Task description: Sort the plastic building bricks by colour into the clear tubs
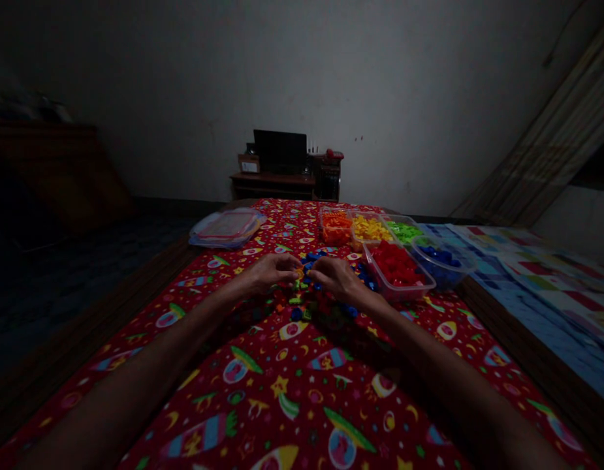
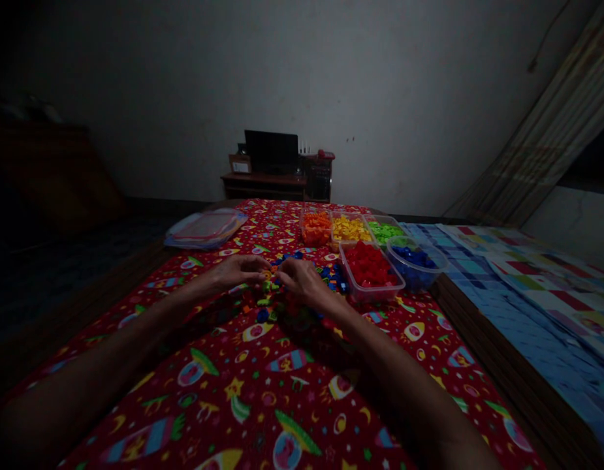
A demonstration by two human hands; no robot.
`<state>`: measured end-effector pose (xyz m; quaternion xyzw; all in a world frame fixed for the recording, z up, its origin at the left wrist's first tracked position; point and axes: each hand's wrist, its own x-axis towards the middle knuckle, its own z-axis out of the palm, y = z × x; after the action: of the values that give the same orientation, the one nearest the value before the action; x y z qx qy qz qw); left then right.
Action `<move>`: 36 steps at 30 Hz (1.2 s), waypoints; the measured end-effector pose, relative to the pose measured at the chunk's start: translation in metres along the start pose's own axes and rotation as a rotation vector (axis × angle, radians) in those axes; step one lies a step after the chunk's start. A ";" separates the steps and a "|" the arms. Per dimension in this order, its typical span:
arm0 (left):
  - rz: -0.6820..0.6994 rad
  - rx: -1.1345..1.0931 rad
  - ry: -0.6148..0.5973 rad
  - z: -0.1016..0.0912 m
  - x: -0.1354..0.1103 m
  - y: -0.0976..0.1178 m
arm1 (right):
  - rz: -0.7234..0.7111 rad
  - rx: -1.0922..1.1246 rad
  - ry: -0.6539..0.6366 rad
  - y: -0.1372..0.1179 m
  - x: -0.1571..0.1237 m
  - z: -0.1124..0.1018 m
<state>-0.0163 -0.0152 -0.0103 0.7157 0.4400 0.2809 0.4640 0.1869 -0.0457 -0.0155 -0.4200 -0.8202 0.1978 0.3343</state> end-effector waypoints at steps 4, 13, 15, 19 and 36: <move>0.032 -0.092 0.103 0.014 0.000 0.003 | 0.105 0.165 0.038 0.003 0.007 -0.010; 0.104 -0.025 0.092 0.031 -0.001 0.003 | -0.129 -0.128 -0.089 0.001 -0.001 -0.015; 0.175 0.199 0.134 0.019 -0.003 0.006 | -0.116 -0.168 -0.069 0.005 0.000 -0.030; 0.224 0.476 0.197 -0.014 -0.003 -0.001 | -0.013 -0.267 0.035 0.023 0.007 -0.074; 0.084 0.358 0.207 -0.021 0.006 -0.038 | 0.328 -0.814 0.104 0.120 0.094 -0.145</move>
<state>-0.0451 0.0055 -0.0365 0.7716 0.4981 0.2896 0.2696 0.3178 0.1063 0.0492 -0.6514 -0.7358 -0.1125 0.1467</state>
